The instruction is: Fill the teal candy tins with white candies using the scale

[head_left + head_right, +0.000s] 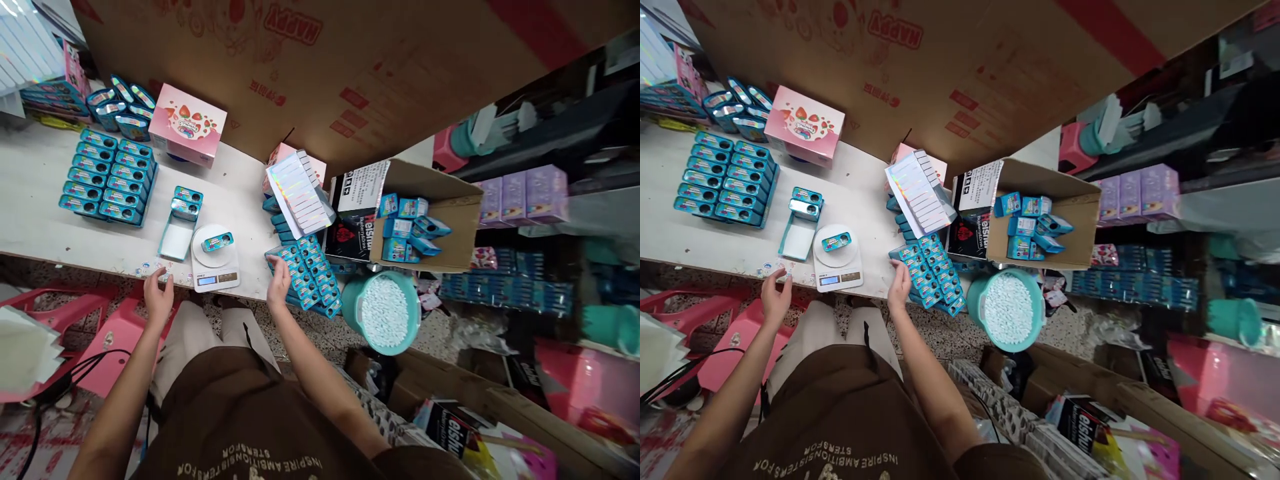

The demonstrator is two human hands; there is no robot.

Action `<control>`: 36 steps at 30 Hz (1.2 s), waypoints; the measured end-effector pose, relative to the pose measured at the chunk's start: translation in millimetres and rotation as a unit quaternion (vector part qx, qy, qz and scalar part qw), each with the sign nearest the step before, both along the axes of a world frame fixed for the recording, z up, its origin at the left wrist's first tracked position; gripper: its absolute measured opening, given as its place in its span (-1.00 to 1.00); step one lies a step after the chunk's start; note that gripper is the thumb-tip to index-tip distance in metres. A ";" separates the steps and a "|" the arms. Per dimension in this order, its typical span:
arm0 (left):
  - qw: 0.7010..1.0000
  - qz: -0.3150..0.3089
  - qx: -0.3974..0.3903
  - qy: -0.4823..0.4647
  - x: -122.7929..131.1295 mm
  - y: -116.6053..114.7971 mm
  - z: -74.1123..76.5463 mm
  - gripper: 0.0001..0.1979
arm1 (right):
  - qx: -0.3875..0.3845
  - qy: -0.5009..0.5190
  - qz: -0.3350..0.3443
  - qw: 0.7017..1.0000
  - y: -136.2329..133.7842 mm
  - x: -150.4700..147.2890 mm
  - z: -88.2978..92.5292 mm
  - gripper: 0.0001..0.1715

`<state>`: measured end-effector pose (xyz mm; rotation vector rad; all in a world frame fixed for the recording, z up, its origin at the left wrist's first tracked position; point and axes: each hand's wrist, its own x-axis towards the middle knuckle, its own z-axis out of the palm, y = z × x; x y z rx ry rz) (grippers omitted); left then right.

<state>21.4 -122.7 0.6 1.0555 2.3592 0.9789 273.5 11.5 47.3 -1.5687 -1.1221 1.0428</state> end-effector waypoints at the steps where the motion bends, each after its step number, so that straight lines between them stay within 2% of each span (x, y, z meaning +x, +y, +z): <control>1: 1.000 0.000 -0.005 0.002 -0.7 -2.2 0.0 -0.67 | -0.006 -0.009 -0.013 1.000 -7.1 15.1 -1.9 -0.60; 7: 0.999 -0.027 -0.034 0.008 -1.5 -9.8 -3.3 -0.67 | -0.039 -0.063 -0.117 0.990 -49.6 92.7 -12.9 -0.57; 10: 0.998 -0.036 -0.049 0.003 1.5 -6.8 -2.4 -0.68 | -0.054 -0.073 -0.150 0.984 -66.0 114.2 -14.4 -0.54; 13: 0.998 -0.056 -0.042 0.008 5.9 6.0 3.4 -0.67 | -0.063 -0.070 -0.167 0.982 -75.3 124.7 -14.4 -0.52; 16: 0.996 -0.074 -0.021 0.040 11.0 31.4 12.2 -0.53 | -0.063 -0.055 -0.180 0.980 -76.6 128.0 -13.3 -0.52; 19: 0.991 -0.110 0.003 0.080 16.4 68.2 17.9 -0.27 | -0.056 -0.028 -0.188 0.980 -72.2 127.2 -9.0 -0.53; 21: 0.984 -0.151 0.018 0.090 19.5 95.4 17.3 -0.17 | -0.049 -0.008 -0.193 0.980 -68.5 125.1 -3.7 -0.53; 23: 0.979 -0.182 0.025 0.083 21.5 120.6 13.9 -0.18 | -0.044 0.007 -0.196 0.980 -65.5 122.2 3.0 -0.53; 26: 0.974 -0.217 0.023 0.066 22.1 146.5 8.2 -0.34 | -0.047 0.023 -0.186 0.981 -62.9 116.6 11.7 -0.52; 29: 0.969 -0.238 0.023 0.060 20.7 154.4 6.7 -0.41 | -0.053 0.040 -0.180 0.981 -62.0 110.9 15.7 -0.52; 36: 0.974 -0.224 0.018 0.038 18.3 143.4 3.5 -0.38 | -0.060 0.054 -0.186 0.979 -65.1 102.7 16.9 -0.51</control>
